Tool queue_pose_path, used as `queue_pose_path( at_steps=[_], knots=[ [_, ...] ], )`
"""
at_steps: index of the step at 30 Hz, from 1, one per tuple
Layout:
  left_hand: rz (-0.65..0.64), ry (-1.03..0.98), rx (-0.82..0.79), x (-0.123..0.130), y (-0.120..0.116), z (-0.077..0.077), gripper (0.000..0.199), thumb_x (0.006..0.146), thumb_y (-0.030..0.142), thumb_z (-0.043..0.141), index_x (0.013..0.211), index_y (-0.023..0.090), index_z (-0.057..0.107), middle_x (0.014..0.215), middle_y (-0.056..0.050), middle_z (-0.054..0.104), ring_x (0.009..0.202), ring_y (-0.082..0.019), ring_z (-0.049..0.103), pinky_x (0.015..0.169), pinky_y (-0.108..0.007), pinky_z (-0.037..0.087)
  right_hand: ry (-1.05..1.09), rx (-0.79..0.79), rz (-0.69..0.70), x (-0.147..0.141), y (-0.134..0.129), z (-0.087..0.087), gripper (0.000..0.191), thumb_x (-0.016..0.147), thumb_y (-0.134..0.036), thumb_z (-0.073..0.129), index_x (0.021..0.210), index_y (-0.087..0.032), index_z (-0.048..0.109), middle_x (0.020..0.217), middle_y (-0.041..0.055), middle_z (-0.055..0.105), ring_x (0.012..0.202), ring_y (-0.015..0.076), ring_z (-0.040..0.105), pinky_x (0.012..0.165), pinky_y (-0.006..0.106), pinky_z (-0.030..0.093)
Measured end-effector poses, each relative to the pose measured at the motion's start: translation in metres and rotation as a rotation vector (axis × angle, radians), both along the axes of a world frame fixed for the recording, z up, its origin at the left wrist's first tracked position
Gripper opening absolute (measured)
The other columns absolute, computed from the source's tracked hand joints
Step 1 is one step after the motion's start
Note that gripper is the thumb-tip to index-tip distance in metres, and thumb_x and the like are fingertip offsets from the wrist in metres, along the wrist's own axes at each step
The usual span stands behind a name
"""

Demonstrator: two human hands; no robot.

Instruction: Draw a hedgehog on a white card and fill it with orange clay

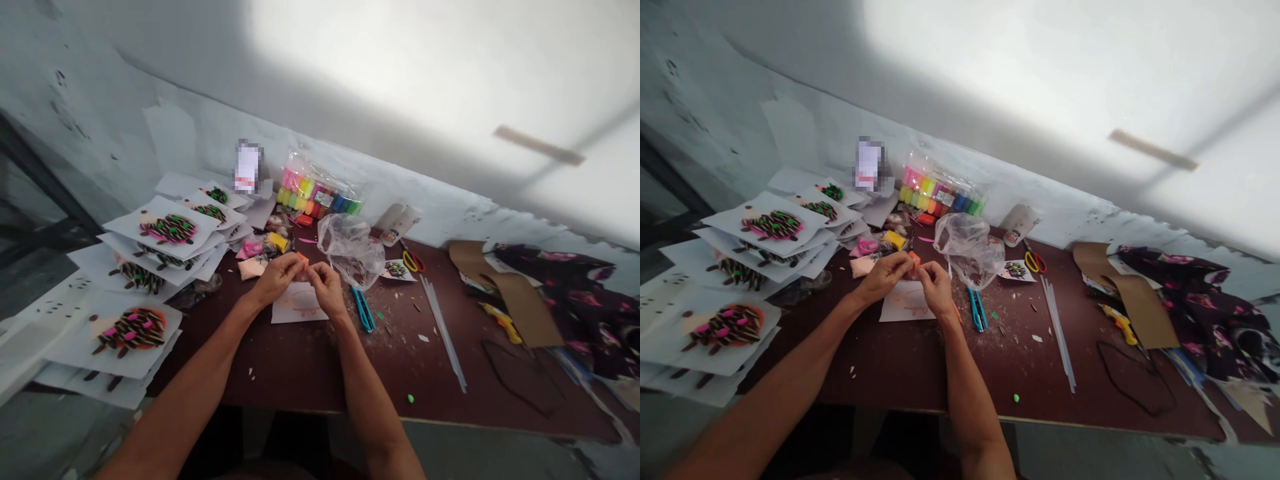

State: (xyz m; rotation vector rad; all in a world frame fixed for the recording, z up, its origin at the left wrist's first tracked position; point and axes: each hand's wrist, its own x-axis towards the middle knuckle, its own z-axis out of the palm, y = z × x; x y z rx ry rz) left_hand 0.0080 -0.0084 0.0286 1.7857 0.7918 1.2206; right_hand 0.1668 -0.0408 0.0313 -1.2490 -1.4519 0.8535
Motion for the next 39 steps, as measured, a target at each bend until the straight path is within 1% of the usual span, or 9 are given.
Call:
queue_pose_path(
  at_steps=[7,11,14,16,18,22,27,36,39],
  knots=[
    [0.055,0.022,0.019,-0.002,0.0,0.002,0.026,0.095,0.036,0.052,0.079,0.018,0.063,0.09,-0.006,0.07,0.082,-0.019,0.063,0.079,-0.031,0.05,-0.059,0.027,-0.098,0.001,-0.002,0.002,0.024,0.088,-0.044,0.053,0.078,-0.022,0.056,0.071,-0.0014,0.056,0.067,0.0135,0.049,0.066,0.026,0.042],
    [0.201,0.023,0.045,-0.007,0.006,-0.003,0.018,0.088,0.031,0.061,0.098,0.018,0.069,0.099,-0.007,0.07,0.095,-0.022,0.064,0.091,-0.037,0.052,0.041,-0.037,-0.094,0.0,0.0,-0.001,0.025,0.086,-0.048,0.055,0.081,-0.023,0.054,0.075,-0.0009,0.057,0.07,0.0146,0.054,0.067,0.026,0.048],
    [0.163,0.048,0.083,-0.007,0.011,-0.011,0.043,0.078,0.023,0.068,0.121,0.019,0.067,0.131,-0.011,0.064,0.125,-0.027,0.056,0.112,-0.046,0.041,0.12,-0.105,-0.064,-0.002,0.003,-0.007,0.029,0.083,-0.052,0.059,0.081,-0.024,0.052,0.074,-0.0014,0.056,0.069,0.0152,0.056,0.063,0.026,0.05],
    [0.096,0.035,-0.012,-0.007,0.014,-0.017,0.043,0.082,0.025,0.063,0.124,0.016,0.065,0.129,-0.012,0.066,0.12,-0.027,0.061,0.109,-0.046,0.046,0.109,-0.103,-0.036,-0.001,0.004,-0.008,0.027,0.084,-0.05,0.058,0.082,-0.024,0.054,0.074,-0.001,0.058,0.068,0.0155,0.057,0.064,0.026,0.05],
    [0.085,0.028,-0.093,-0.007,0.019,-0.024,0.035,0.086,0.026,0.058,0.118,0.014,0.068,0.12,-0.012,0.07,0.109,-0.026,0.066,0.102,-0.045,0.051,0.02,-0.081,-0.06,0.003,0.004,-0.006,0.025,0.089,-0.046,0.052,0.085,-0.022,0.059,0.076,0.0002,0.061,0.068,0.0159,0.058,0.066,0.027,0.049],
    [0.307,0.07,-0.039,-0.009,0.028,-0.037,0.042,0.085,0.022,0.059,0.125,0.013,0.066,0.125,-0.013,0.068,0.117,-0.027,0.062,0.108,-0.047,0.048,-0.448,-0.078,-0.253,0.022,-0.006,0.006,0.019,0.091,-0.028,0.052,0.093,-0.019,0.069,0.092,0.0056,0.072,0.081,0.0184,0.063,0.079,0.03,0.046],
    [0.311,0.198,0.109,-0.009,0.036,-0.05,0.056,0.081,0.006,0.045,0.131,0.02,0.067,0.135,-0.01,0.061,0.128,-0.026,0.055,0.116,-0.05,0.041,-0.937,-0.32,-0.364,0.038,-0.025,0.016,0.016,0.092,-0.024,0.059,0.095,-0.019,0.074,0.097,0.0102,0.075,0.089,0.0226,0.067,0.076,0.029,0.042],
    [0.362,0.348,0.282,-0.01,0.025,-0.039,0.039,0.089,0.008,0.047,0.106,0.027,0.078,0.139,-0.007,0.058,0.141,-0.033,0.039,0.118,-0.06,0.032,-1.12,-0.415,-0.291,0.027,-0.038,0.024,0.025,0.1,-0.034,0.053,0.103,-0.018,0.072,0.109,0.0146,0.071,0.097,0.0261,0.068,0.074,0.031,0.042],
    [0.25,0.338,0.294,-0.01,0.02,-0.032,0.033,0.088,0.01,0.051,0.104,0.023,0.076,0.123,-0.009,0.066,0.12,-0.028,0.057,0.107,-0.05,0.046,-1.154,-0.44,-0.278,0.027,-0.042,0.024,0.027,0.102,-0.034,0.05,0.107,-0.017,0.07,0.11,0.0167,0.07,0.097,0.0268,0.068,0.074,0.032,0.043]
  ],
)
